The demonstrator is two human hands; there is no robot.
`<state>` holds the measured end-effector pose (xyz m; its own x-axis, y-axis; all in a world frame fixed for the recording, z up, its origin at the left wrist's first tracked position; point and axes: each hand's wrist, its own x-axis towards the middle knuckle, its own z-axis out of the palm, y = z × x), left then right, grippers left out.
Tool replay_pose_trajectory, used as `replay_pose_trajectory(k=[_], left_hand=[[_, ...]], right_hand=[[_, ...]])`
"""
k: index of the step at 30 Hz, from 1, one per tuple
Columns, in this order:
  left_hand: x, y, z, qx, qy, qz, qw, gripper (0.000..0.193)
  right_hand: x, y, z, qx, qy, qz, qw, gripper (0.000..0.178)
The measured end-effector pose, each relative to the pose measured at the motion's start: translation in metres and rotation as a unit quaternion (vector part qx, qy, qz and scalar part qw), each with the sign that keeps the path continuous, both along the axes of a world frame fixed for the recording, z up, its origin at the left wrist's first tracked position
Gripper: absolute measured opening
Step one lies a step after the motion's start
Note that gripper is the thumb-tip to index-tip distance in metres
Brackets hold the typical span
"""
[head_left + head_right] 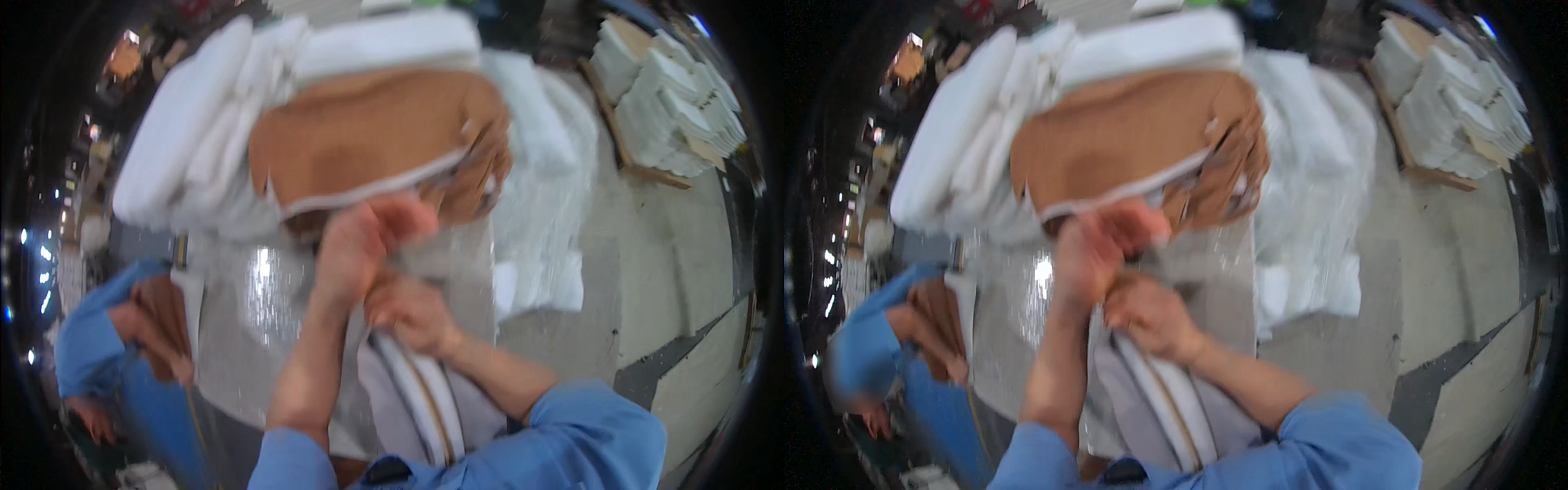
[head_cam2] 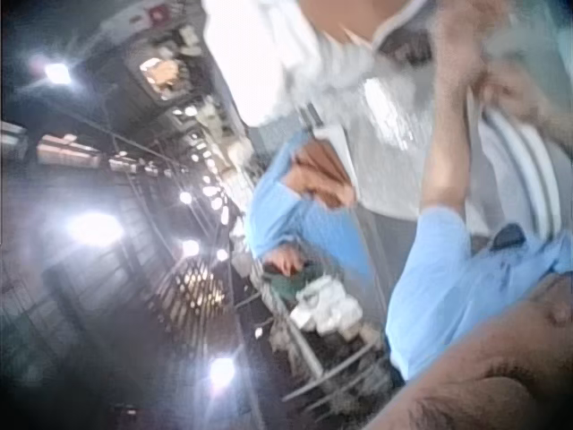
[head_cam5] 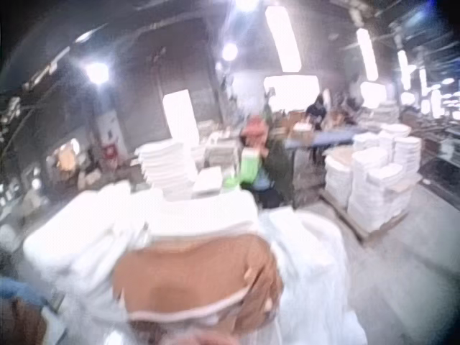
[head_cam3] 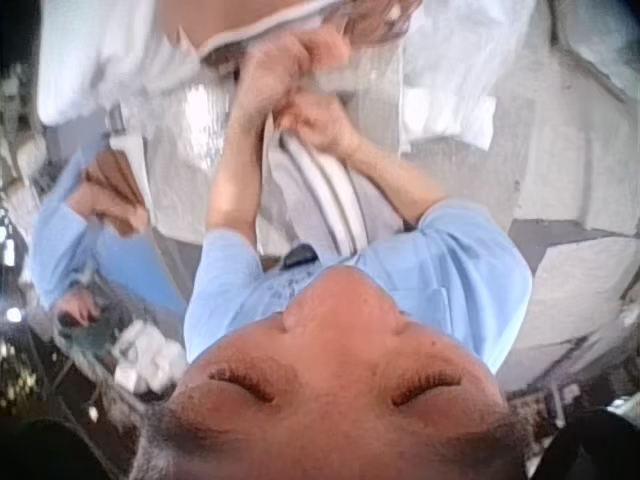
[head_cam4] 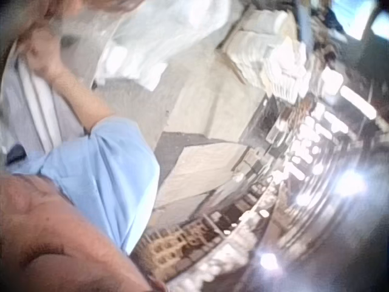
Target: The person folds brown cushion covers over white foam inserts and stacks them on a table. The person handles the items one at a time, aligning edges and smoothing the covers before placing them in a growing pile.
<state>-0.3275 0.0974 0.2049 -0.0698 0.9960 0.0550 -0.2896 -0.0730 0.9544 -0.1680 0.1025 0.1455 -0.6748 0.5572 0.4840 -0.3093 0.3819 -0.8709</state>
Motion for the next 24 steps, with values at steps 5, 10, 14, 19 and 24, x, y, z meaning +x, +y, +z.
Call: replay_pose_trajectory(k=[5, 10, 14, 19, 24], left_hand=[[-0.023, 0.0, 0.001, -0.053, 0.05, -0.009, 0.997, 0.098], [-0.009, 0.013, 0.007, -0.075, 0.075, -0.116, 0.988, 0.108], [0.003, 0.001, 0.027, -0.071, 0.145, -0.151, 0.975, 0.104], [-0.003, -0.022, -0.008, -0.004, -0.088, 0.035, 0.995, 0.078], [0.042, -0.082, -0.011, 0.03, -0.062, 0.303, 0.95, 0.073]], right_hand=[[0.008, 0.005, 0.019, 0.006, 0.022, 0.008, 1.0, 0.009], [-0.004, 0.005, 0.011, -0.006, 0.02, 0.013, 1.0, 0.019], [-0.004, 0.005, 0.006, -0.015, 0.024, 0.014, 1.0, 0.021], [-0.003, 0.004, 0.013, -0.003, 0.012, 0.024, 1.0, 0.024], [0.003, 0.017, 0.014, -0.18, 0.03, 0.054, 0.982, 0.023]])
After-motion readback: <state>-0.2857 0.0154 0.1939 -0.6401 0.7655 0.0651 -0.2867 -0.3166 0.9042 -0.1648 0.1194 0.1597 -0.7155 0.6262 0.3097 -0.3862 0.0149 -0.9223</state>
